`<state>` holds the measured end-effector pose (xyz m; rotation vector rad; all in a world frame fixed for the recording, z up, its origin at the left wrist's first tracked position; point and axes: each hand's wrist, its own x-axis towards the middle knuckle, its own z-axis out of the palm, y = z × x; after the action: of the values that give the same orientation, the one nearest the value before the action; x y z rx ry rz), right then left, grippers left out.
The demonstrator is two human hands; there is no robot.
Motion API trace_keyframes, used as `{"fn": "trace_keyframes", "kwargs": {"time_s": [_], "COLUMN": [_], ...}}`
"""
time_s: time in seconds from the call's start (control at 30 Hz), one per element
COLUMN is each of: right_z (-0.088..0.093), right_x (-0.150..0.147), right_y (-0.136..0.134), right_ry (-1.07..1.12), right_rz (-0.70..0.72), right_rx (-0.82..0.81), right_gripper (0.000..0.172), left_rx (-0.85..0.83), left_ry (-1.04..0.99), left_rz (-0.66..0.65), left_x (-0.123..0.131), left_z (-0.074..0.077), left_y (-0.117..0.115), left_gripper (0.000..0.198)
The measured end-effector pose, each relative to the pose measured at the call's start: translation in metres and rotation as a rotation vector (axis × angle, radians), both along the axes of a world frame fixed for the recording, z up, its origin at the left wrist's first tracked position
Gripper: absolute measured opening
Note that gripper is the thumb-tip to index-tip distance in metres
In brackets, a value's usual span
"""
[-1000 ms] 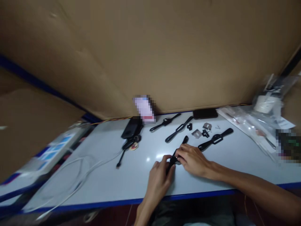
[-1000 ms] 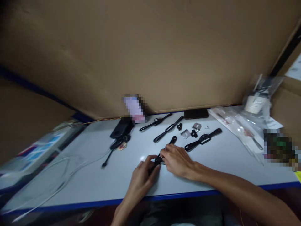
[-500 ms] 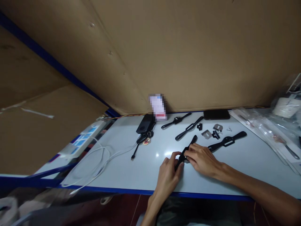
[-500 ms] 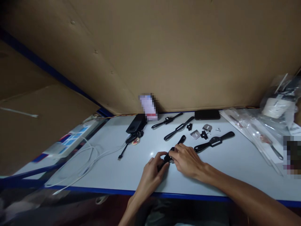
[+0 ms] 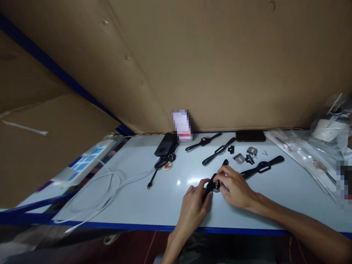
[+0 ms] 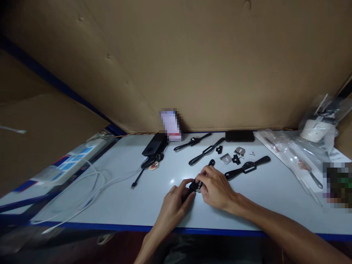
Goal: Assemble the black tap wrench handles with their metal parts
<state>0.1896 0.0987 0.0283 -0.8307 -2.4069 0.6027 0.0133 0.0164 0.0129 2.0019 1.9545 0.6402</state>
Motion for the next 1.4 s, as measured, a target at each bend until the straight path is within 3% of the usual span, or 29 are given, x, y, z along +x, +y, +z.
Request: {"fn": "trace_keyframes", "kwargs": {"time_s": [0.07,0.13,0.27,0.37,0.47,0.57,0.67,0.87,1.07,1.23,1.33,1.4], "right_z": [0.001,0.002,0.001,0.003,0.006,0.007,0.007,0.004,-0.005,-0.003,-0.003,-0.004], "right_x": [-0.001,-0.003,-0.004,-0.003,-0.004,-0.005,-0.006,-0.006,-0.008,-0.008,-0.008,-0.008], "right_y": [-0.002,-0.004,-0.004,-0.003,-0.005,-0.006,-0.007,-0.005,-0.004,-0.008,-0.008,-0.006], "right_ry": [-0.068,-0.165,-0.226,-0.186,-0.201,-0.263,-0.306,-0.262,-0.195,-0.130,-0.184,-0.218], "right_rz": [-0.074,-0.113,-0.038,0.051,-0.004,-0.045,-0.020,0.024,0.054,0.044,-0.016,0.015], "right_rx": [-0.015,-0.027,0.020,0.060,0.045,0.034,0.044,0.074,0.126,0.193,0.196,0.177], "right_gripper": [0.012,0.019,0.009,0.022,0.020,0.028,0.019,0.025,0.016,0.031,0.022,0.020], "left_rx": [0.016,0.023,0.027,0.037,0.049,0.064,0.075,0.052,-0.045,-0.115,-0.065,-0.071], "left_ry": [-0.001,0.003,0.004,-0.012,-0.027,-0.041,-0.028,-0.002,0.015,0.025,0.024,0.016], "left_rz": [-0.003,-0.001,-0.008,-0.014,-0.004,0.003,0.011,0.034,0.056,0.032,0.072,0.070], "left_x": [-0.001,-0.002,-0.004,-0.005,-0.008,-0.011,-0.014,-0.020,-0.029,-0.035,-0.034,-0.032], "left_z": [-0.002,-0.004,-0.006,-0.008,-0.011,-0.015,-0.019,-0.030,-0.031,-0.032,-0.033,-0.032], "left_y": [0.000,0.001,0.001,0.001,0.002,0.003,0.003,0.001,0.003,0.006,0.004,0.003], "left_gripper": [0.031,0.031,0.032,0.030,0.030,0.032,0.033,0.038,0.045,0.048,0.049,0.048]}}
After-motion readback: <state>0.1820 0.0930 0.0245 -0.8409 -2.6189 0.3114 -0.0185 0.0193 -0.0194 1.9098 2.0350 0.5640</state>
